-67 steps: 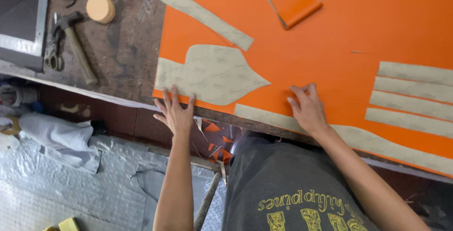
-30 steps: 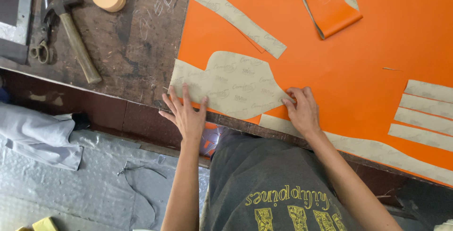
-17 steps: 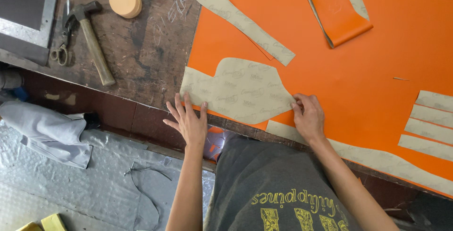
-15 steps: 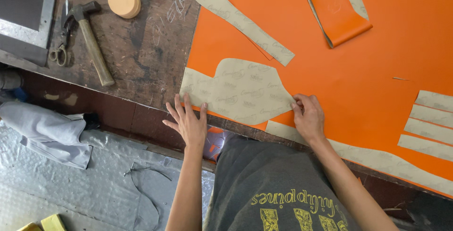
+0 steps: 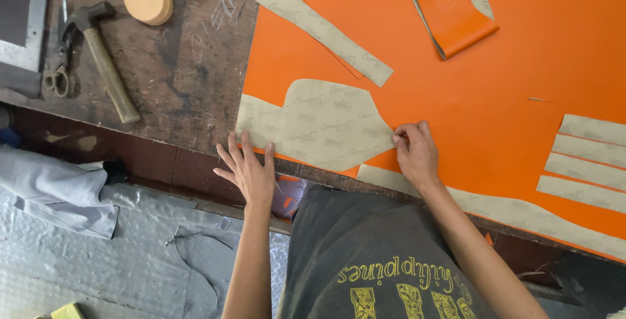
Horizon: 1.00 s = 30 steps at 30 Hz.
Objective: The person prepares upholstery pieces by picking up, folding, and arranging orange synthetic leather fabric and light-colored backing material on a workshop table.
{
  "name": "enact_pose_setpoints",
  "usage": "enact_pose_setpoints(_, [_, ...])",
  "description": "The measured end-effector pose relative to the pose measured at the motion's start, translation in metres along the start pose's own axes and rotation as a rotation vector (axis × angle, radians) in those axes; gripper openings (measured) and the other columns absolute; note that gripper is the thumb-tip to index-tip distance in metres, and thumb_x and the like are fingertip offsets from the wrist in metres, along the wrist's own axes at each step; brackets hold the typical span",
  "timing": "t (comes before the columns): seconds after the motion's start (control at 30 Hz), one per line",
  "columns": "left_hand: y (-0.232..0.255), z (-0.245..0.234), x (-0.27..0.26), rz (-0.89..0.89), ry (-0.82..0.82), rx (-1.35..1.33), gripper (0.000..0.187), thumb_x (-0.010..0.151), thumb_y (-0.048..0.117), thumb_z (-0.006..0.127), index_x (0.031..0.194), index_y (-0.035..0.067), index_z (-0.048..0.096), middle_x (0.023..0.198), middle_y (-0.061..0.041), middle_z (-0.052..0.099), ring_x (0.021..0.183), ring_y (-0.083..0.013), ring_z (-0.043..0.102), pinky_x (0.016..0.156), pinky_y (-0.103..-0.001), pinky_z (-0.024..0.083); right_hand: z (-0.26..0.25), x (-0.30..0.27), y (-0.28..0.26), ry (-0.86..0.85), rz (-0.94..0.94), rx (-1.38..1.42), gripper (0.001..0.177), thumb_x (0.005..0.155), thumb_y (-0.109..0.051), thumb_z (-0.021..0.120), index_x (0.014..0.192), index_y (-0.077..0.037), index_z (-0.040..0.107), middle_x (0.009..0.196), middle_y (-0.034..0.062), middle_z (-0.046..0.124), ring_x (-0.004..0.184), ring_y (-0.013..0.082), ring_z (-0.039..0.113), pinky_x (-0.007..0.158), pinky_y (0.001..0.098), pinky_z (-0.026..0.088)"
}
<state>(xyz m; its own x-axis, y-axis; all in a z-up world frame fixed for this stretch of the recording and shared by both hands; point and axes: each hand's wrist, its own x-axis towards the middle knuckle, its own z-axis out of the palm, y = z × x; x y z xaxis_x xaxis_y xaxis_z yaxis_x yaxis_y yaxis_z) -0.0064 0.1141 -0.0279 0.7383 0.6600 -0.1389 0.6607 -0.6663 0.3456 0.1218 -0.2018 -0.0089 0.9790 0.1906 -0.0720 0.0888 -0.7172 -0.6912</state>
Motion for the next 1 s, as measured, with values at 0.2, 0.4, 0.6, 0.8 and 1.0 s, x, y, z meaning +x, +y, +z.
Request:
enact_pose_setpoints(0.2, [0.002, 0.0, -0.001, 0.043, 0.021, 0.031, 0.072, 0.098, 0.052, 0.059, 0.156, 0.012, 0.042, 0.165, -0.018, 0.024, 0.155, -0.0462, 0.006, 0.11, -0.083, 0.003, -0.003, 0.0, -0.002, -0.043, 0.081, -0.026, 0.01, 0.094, -0.013, 0.07, 0.1, -0.006, 0.067, 0.1, 0.011, 0.058, 0.09, 0.0291, 0.064, 0.078, 0.0421, 0.05])
enact_pose_setpoints(0.4, [0.043, 0.005, -0.01, 0.37, -0.025, 0.005, 0.071, 0.095, 0.054, 0.063, 0.155, 0.02, 0.046, 0.169, -0.018, 0.02, 0.157, -0.0399, 0.007, 0.117, -0.076, 0.002, -0.001, 0.006, -0.007, -0.037, 0.125, 0.011, 0.008, 0.094, -0.012, 0.068, 0.099, -0.007, 0.065, 0.101, 0.0096, 0.058, 0.087, 0.028, 0.064, 0.077, 0.0419, 0.051])
enact_pose_setpoints(0.6, [0.065, 0.003, -0.01, 0.385, -0.147, 0.033, 0.071, 0.091, 0.054, 0.067, 0.153, 0.025, 0.048, 0.167, -0.015, 0.022, 0.155, -0.0416, 0.008, 0.116, -0.075, 0.003, -0.005, 0.005, 0.001, 0.008, 0.078, -0.001, 0.01, 0.095, -0.012, 0.068, 0.1, -0.005, 0.064, 0.102, 0.0123, 0.056, 0.093, 0.0296, 0.063, 0.08, 0.0417, 0.051])
enact_pose_setpoints(0.8, [0.083, -0.001, -0.011, 0.329, -0.162, 0.011, 0.087, 0.085, 0.059, 0.069, 0.156, 0.02, 0.036, 0.166, -0.018, 0.019, 0.155, -0.044, 0.006, 0.116, -0.075, 0.003, -0.006, -0.008, 0.01, 0.097, -0.006, 0.027, 0.02, 0.094, -0.012, 0.068, 0.11, -0.003, 0.065, 0.102, 0.0141, 0.055, 0.092, 0.0305, 0.061, 0.079, 0.041, 0.051])
enact_pose_setpoints(1.0, [0.12, 0.01, -0.012, 0.247, -0.25, 0.038, 0.114, 0.078, 0.067, 0.071, 0.162, 0.011, 0.018, 0.166, -0.019, 0.008, 0.153, -0.0434, 0.001, 0.112, -0.075, 0.0, -0.004, -0.014, 0.016, 0.066, 0.094, 0.083, 0.024, 0.091, -0.014, 0.068, 0.113, -0.004, 0.065, 0.102, 0.013, 0.055, 0.079, 0.027, 0.058, 0.075, 0.0399, 0.05])
